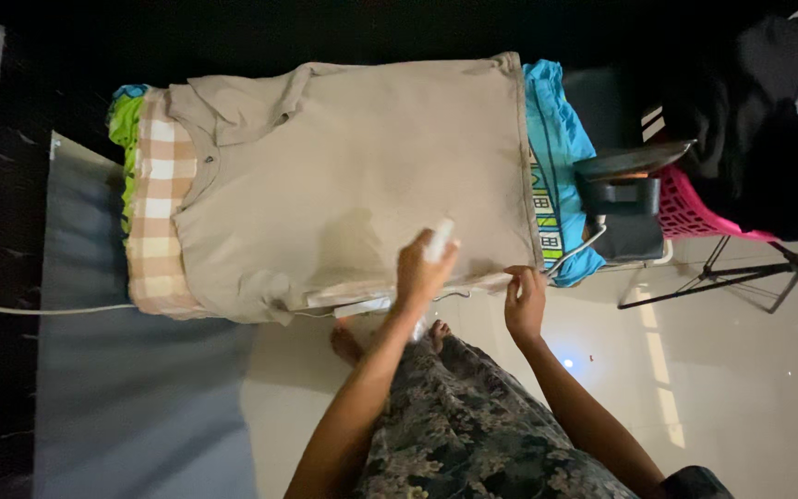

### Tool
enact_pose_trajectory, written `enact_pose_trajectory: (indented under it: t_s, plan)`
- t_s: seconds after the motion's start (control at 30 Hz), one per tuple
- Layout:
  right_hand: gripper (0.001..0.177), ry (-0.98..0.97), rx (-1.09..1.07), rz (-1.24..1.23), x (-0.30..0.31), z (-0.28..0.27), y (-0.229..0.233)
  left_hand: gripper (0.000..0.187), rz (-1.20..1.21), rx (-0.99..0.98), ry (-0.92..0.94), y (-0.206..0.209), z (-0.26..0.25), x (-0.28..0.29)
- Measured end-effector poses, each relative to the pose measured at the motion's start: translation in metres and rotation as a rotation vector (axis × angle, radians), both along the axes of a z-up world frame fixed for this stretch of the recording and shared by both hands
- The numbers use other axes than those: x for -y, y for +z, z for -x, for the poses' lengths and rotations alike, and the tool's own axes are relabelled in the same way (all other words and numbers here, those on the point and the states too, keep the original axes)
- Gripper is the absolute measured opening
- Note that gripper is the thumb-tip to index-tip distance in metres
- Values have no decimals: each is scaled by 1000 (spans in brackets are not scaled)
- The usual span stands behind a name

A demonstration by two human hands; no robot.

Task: The person irons a beige t-shirt and a black t-shirt on an ironing board. They smooth the fabric, spray it with water, and use an iron to remove wrinkles, flipping the garments to treat both sides.

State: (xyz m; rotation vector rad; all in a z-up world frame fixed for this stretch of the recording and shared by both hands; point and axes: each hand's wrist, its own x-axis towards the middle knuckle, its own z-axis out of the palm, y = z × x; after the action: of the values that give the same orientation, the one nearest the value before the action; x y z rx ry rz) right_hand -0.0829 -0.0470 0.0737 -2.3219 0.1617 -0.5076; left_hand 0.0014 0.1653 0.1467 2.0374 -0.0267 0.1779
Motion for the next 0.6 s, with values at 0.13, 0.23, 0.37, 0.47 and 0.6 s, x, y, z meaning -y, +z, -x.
enact_pose_trajectory:
  t_s: [0.13,0.23,0.37,0.47,0.6]
  plan:
    - [20,-212,68,-146,47,-5,-30,37,32,-212,-72,-10,45,0]
    - [27,-383,269,-265,105,-24,-33,46,-51,-342,224,-21,69,-52]
    - [43,-312,310,-304,184,-68,-27,56,219,-382,517,-33,75,-143]
    - [32,-186,191,-495,217,-110,-25,25,-394,161,561,-29,65,-192]
    - [20,-75,240,-289,226,-153,5,31,240,-9,662,14,50,-211]
